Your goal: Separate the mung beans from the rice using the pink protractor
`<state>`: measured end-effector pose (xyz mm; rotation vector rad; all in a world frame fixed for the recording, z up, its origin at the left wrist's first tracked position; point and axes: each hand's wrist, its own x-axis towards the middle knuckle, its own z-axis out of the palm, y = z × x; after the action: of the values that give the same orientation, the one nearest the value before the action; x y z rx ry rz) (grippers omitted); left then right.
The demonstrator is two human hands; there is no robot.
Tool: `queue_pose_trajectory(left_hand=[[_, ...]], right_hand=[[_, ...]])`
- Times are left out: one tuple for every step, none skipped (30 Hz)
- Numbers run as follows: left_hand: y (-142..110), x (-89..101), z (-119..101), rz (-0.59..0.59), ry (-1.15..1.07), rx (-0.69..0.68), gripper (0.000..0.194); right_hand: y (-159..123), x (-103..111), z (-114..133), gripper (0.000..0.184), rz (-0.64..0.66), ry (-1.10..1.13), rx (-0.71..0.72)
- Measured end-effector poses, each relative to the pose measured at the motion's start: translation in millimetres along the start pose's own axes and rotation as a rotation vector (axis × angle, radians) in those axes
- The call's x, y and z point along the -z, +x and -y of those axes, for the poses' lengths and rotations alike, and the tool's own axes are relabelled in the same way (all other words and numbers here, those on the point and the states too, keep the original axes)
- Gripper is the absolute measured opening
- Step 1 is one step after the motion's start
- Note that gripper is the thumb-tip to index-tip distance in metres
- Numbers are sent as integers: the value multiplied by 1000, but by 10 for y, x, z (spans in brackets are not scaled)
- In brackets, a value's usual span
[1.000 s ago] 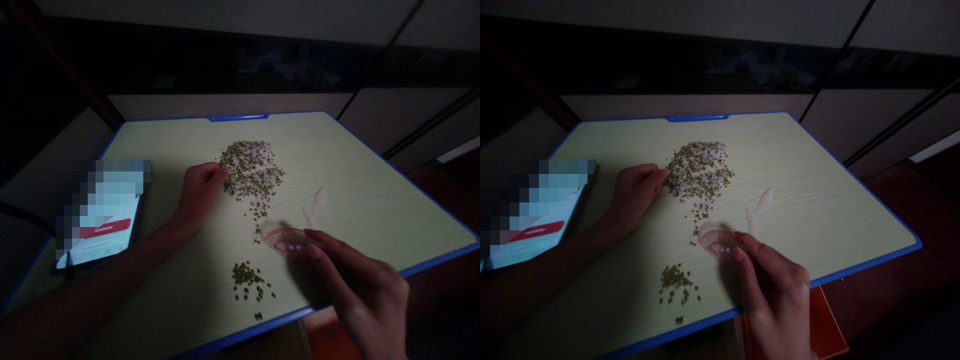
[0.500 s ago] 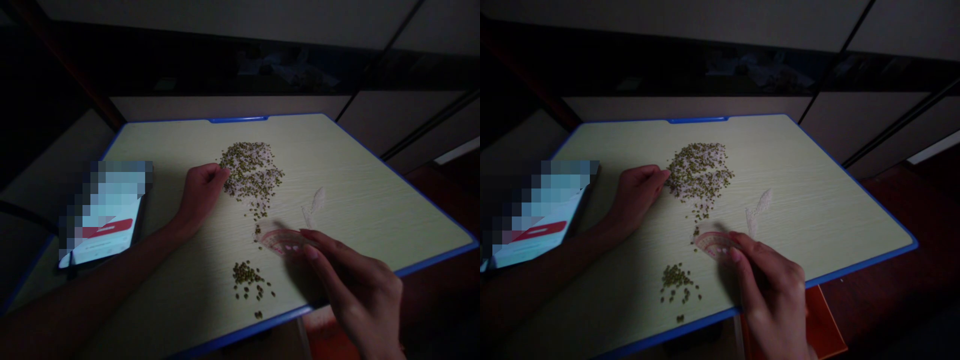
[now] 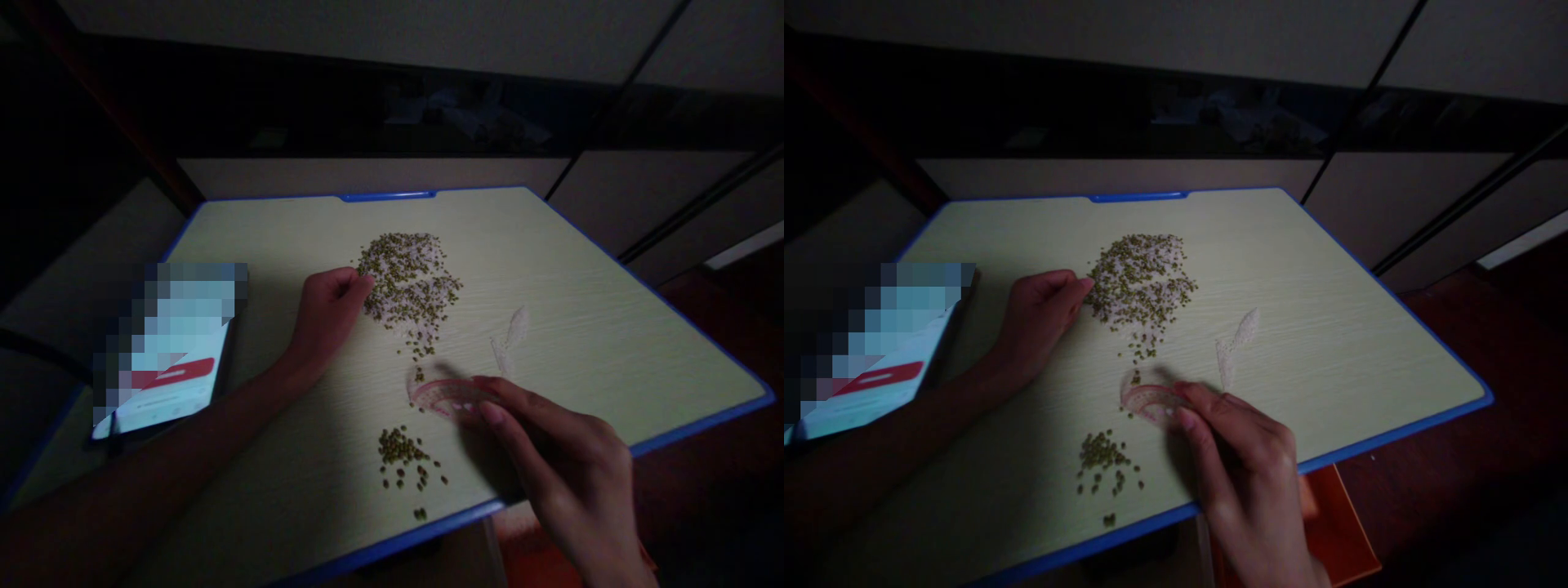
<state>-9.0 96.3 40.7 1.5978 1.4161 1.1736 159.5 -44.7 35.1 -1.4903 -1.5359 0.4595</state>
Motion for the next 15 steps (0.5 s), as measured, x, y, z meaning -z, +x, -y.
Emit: queue_pose_trajectory(left_hand=[[0, 0, 2, 3, -6, 3, 34], [2, -1, 5, 6, -13, 6, 34], [4, -1, 9, 9, -18, 9, 34], [8, -2, 14, 9, -20, 10, 34], [11, -2, 19, 5, -20, 8, 34], [15, -2, 23, 3, -19, 5, 34], [17, -1, 25, 1, -18, 3, 34], [19, -1, 26, 2, -20, 3, 34], [19, 0, 26, 5, -23, 6, 34], [17, 0, 24, 9, -26, 10, 34], [15, 1, 22, 12, -27, 14, 34], [13, 1, 19, 12, -27, 14, 34], [10, 1, 17, 9, -26, 12, 34], [8, 0, 15, 9, -23, 9, 34], [7, 0, 13, 8, -23, 6, 34]], right_hand=[[-4, 5, 1, 23, 0, -5, 3], [-7, 7, 1, 22, 0, -10, 5], [-11, 8, 1, 22, 3, -15, 12], [-15, 6, 1, 21, 9, -20, 21], [-20, 2, 1, 21, 16, -29, 32], [-26, -5, 2, 20, 19, -40, 43], [-34, -12, 2, 20, 17, -54, 51], [-43, -20, 1, 19, 12, -68, 56], [-53, -27, 0, 19, 8, -83, 63], [-62, -32, -1, 20, 14, -94, 71], [-72, -36, -3, 21, 31, -99, 85], [-81, -37, -4, 22, 61, -99, 102], [-89, -37, -4, 23, 94, -96, 117], [-96, -38, -1, 25, 116, -92, 127], [-102, -40, 3, 25, 124, -91, 131]])
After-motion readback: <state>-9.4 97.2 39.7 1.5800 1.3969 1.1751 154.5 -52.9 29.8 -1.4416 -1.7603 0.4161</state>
